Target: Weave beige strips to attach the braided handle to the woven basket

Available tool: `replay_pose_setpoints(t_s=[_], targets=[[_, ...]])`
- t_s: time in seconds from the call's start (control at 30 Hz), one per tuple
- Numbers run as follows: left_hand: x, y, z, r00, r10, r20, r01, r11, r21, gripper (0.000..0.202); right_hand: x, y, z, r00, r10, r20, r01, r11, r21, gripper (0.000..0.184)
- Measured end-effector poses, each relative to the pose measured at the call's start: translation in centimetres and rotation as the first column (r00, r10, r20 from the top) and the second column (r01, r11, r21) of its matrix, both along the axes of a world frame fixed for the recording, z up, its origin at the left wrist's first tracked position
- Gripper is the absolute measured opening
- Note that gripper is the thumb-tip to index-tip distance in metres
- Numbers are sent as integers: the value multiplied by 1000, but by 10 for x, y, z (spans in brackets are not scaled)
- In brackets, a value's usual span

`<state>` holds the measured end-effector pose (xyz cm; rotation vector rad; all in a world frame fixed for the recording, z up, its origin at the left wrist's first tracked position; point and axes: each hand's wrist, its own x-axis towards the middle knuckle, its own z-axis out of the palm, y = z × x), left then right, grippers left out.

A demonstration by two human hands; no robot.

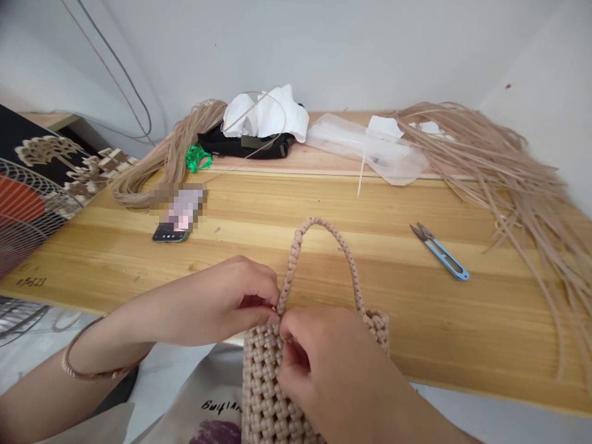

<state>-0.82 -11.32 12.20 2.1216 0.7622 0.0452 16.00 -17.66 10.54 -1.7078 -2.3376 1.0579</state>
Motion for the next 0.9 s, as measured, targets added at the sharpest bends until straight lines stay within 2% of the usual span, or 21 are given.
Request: replay_pose_setpoints(t_s=[0.13, 0.27, 0.43, 0.57, 0.67, 0.77, 0.9], targets=[[-1, -6, -1, 997, 72, -39, -75, 994, -82, 20, 0, -1, -1, 999, 14, -38, -13, 1000, 26, 18], [-2, -11, -3, 985, 150, -86, -161, 975, -153, 20, -3, 0, 1, 996, -23, -90, 26, 999, 32, 17], [-3, -11, -2, 980, 156, -122, -182, 954, -238, 21, -6, 3, 4, 969, -138, -206, 112, 985, -132, 16], [-4, -9, 1, 980, 147, -133, -180, 941, -287, 23, -8, 4, 6, 952, -213, -222, 154, 954, -257, 11], [-5, -8, 1, 982, 140, -124, -173, 932, -318, 22, -9, 3, 6, 945, -242, -218, 171, 938, -301, 11], [-5, -8, 0, 984, 136, -117, -169, 925, -342, 20, -9, 0, 5, 948, -226, -222, 159, 946, -284, 14], [-5, -8, 0, 984, 141, -110, -174, 904, -391, 21, -7, 0, 4, 968, -148, -205, 118, 982, -150, 22]])
